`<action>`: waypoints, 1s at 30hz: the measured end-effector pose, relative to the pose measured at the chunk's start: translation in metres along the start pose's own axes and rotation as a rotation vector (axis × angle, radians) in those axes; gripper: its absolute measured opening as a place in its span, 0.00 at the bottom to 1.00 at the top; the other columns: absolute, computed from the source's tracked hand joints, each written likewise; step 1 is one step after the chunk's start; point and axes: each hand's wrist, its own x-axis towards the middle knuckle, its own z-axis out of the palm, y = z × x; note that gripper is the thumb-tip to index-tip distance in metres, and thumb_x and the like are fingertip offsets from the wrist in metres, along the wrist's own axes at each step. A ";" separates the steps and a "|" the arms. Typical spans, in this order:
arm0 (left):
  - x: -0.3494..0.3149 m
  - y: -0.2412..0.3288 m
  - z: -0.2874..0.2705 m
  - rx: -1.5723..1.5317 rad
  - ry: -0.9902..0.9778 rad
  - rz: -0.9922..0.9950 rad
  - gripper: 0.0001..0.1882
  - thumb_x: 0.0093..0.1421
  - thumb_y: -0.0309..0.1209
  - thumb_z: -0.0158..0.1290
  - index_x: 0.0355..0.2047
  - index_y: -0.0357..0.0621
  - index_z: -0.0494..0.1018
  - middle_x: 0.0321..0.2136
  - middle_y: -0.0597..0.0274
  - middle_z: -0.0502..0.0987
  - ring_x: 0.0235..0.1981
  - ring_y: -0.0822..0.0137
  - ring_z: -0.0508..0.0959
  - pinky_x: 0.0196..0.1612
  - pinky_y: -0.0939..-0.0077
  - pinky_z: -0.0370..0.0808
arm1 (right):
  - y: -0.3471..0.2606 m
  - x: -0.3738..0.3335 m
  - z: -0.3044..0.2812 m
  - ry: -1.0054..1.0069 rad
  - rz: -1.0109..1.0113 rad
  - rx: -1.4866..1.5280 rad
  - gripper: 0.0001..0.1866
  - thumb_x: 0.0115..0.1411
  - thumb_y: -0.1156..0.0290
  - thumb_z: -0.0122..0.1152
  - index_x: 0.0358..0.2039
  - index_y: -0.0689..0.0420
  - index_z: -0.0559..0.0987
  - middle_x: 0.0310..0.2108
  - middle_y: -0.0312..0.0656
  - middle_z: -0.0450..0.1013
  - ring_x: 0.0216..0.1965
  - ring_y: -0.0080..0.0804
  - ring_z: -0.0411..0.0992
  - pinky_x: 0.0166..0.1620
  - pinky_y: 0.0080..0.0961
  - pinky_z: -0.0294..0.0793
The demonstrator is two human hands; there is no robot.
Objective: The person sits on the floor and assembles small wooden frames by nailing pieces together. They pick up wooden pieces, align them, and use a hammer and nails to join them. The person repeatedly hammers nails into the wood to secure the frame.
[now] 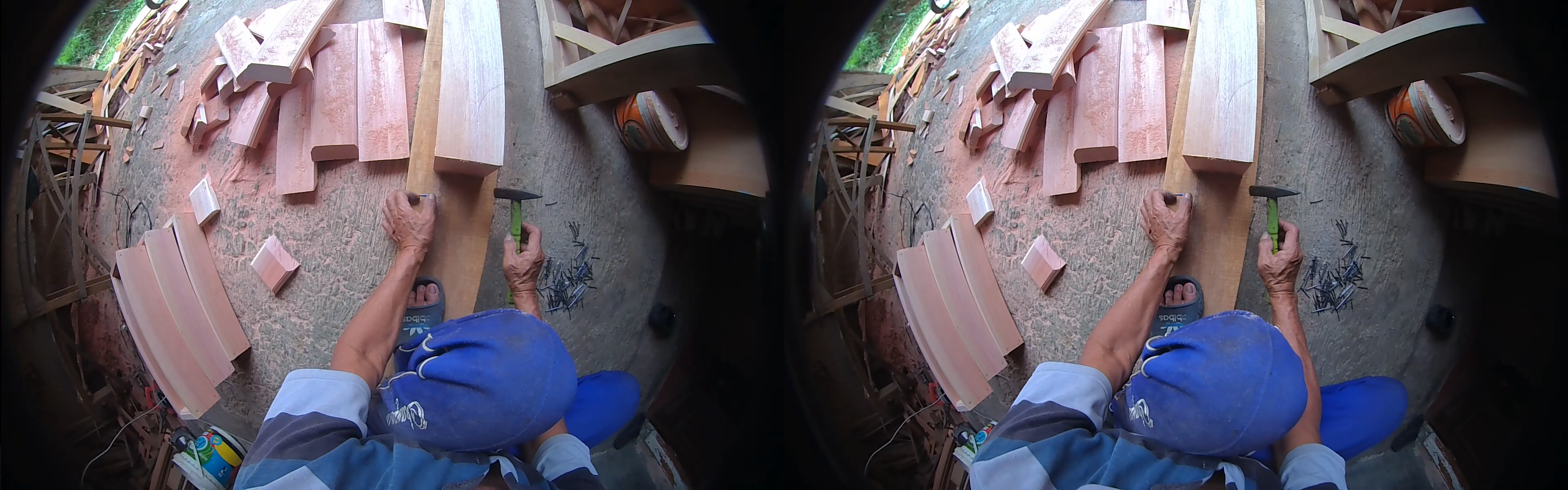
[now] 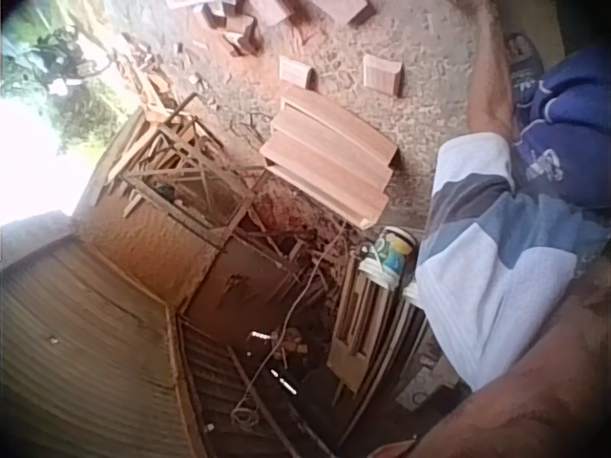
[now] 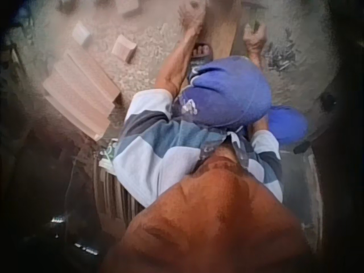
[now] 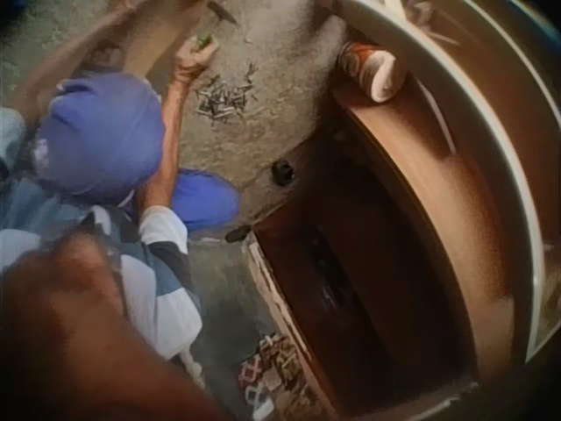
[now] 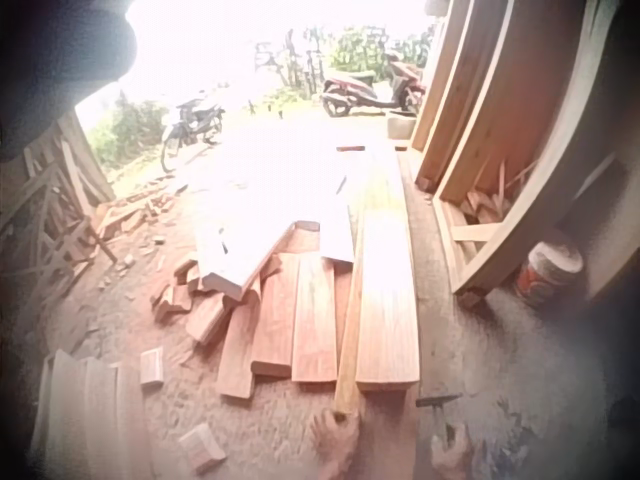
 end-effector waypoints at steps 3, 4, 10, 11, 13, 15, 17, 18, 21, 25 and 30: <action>0.000 -0.001 0.000 0.002 0.017 -0.003 0.20 0.56 0.45 0.63 0.42 0.48 0.74 0.47 0.57 0.74 0.56 0.52 0.71 0.59 0.52 0.65 | -0.015 0.000 0.008 -0.075 -0.178 -0.063 0.18 0.56 0.76 0.58 0.49 0.60 0.74 0.36 0.53 0.77 0.36 0.54 0.78 0.43 0.44 0.78; 0.000 0.003 0.001 -0.012 0.015 -0.007 0.21 0.55 0.45 0.64 0.42 0.48 0.73 0.48 0.57 0.74 0.56 0.52 0.71 0.59 0.52 0.64 | -0.018 0.000 0.009 -0.086 -0.191 -0.058 0.18 0.56 0.76 0.58 0.49 0.60 0.74 0.37 0.52 0.77 0.36 0.54 0.77 0.43 0.45 0.77; -0.003 0.009 -0.003 -0.149 0.139 -0.006 0.23 0.54 0.43 0.66 0.47 0.48 0.74 0.50 0.57 0.74 0.57 0.51 0.70 0.61 0.49 0.62 | -0.037 -0.004 0.019 -0.157 -0.245 -0.039 0.18 0.57 0.77 0.58 0.49 0.60 0.74 0.37 0.52 0.75 0.36 0.53 0.77 0.42 0.44 0.77; -0.005 0.008 -0.003 -0.147 0.194 0.066 0.22 0.54 0.42 0.66 0.46 0.49 0.75 0.50 0.57 0.74 0.57 0.51 0.70 0.61 0.49 0.62 | -0.039 -0.004 0.020 -0.158 -0.253 -0.026 0.18 0.57 0.77 0.58 0.49 0.60 0.74 0.37 0.52 0.75 0.36 0.53 0.77 0.42 0.44 0.77; -0.010 0.002 -0.002 0.011 0.200 0.230 0.18 0.54 0.42 0.67 0.42 0.51 0.78 0.50 0.58 0.73 0.57 0.54 0.70 0.60 0.53 0.63 | -0.045 -0.004 0.021 -0.159 -0.263 -0.002 0.18 0.56 0.77 0.59 0.49 0.60 0.74 0.37 0.51 0.74 0.36 0.53 0.77 0.42 0.43 0.77; -0.011 0.005 0.000 0.034 0.179 0.349 0.09 0.55 0.39 0.65 0.36 0.54 0.81 0.47 0.57 0.76 0.52 0.55 0.73 0.56 0.55 0.65 | -0.050 -0.003 0.021 -0.170 -0.282 0.008 0.18 0.56 0.77 0.59 0.49 0.60 0.74 0.37 0.52 0.74 0.36 0.52 0.76 0.41 0.43 0.77; 0.001 0.005 -0.005 0.098 0.053 0.470 0.08 0.55 0.36 0.64 0.35 0.51 0.81 0.42 0.56 0.78 0.47 0.54 0.75 0.53 0.55 0.66 | -0.048 -0.004 0.023 -0.175 -0.297 0.006 0.18 0.56 0.78 0.59 0.49 0.60 0.74 0.37 0.51 0.74 0.35 0.51 0.77 0.41 0.42 0.77; 0.012 0.006 -0.012 0.138 0.000 0.535 0.08 0.55 0.35 0.63 0.35 0.50 0.80 0.40 0.56 0.79 0.44 0.53 0.76 0.51 0.55 0.66 | -0.050 -0.005 0.025 -0.182 -0.290 0.015 0.18 0.56 0.78 0.59 0.49 0.60 0.74 0.36 0.51 0.74 0.35 0.51 0.77 0.40 0.42 0.77; 0.033 0.002 -0.014 0.242 -0.067 0.725 0.06 0.59 0.29 0.60 0.35 0.43 0.75 0.32 0.56 0.79 0.34 0.56 0.78 0.39 0.59 0.73 | -0.053 -0.007 0.028 -0.199 -0.266 0.042 0.18 0.56 0.77 0.60 0.48 0.60 0.74 0.36 0.51 0.74 0.35 0.51 0.77 0.40 0.42 0.77; 0.034 0.003 -0.022 -0.514 -0.310 0.161 0.06 0.66 0.29 0.55 0.38 0.39 0.74 0.31 0.56 0.81 0.27 0.64 0.80 0.30 0.66 0.77 | -0.047 -0.011 0.030 -0.199 -0.220 0.078 0.17 0.57 0.76 0.62 0.47 0.60 0.75 0.35 0.51 0.75 0.34 0.51 0.77 0.40 0.42 0.77; 0.017 -0.018 -0.017 -0.526 -0.192 0.107 0.06 0.66 0.28 0.54 0.39 0.37 0.74 0.30 0.54 0.81 0.30 0.64 0.81 0.34 0.67 0.77 | -0.032 -0.015 0.036 -0.223 -0.132 0.085 0.17 0.60 0.75 0.62 0.50 0.61 0.75 0.36 0.49 0.79 0.35 0.40 0.81 0.41 0.34 0.79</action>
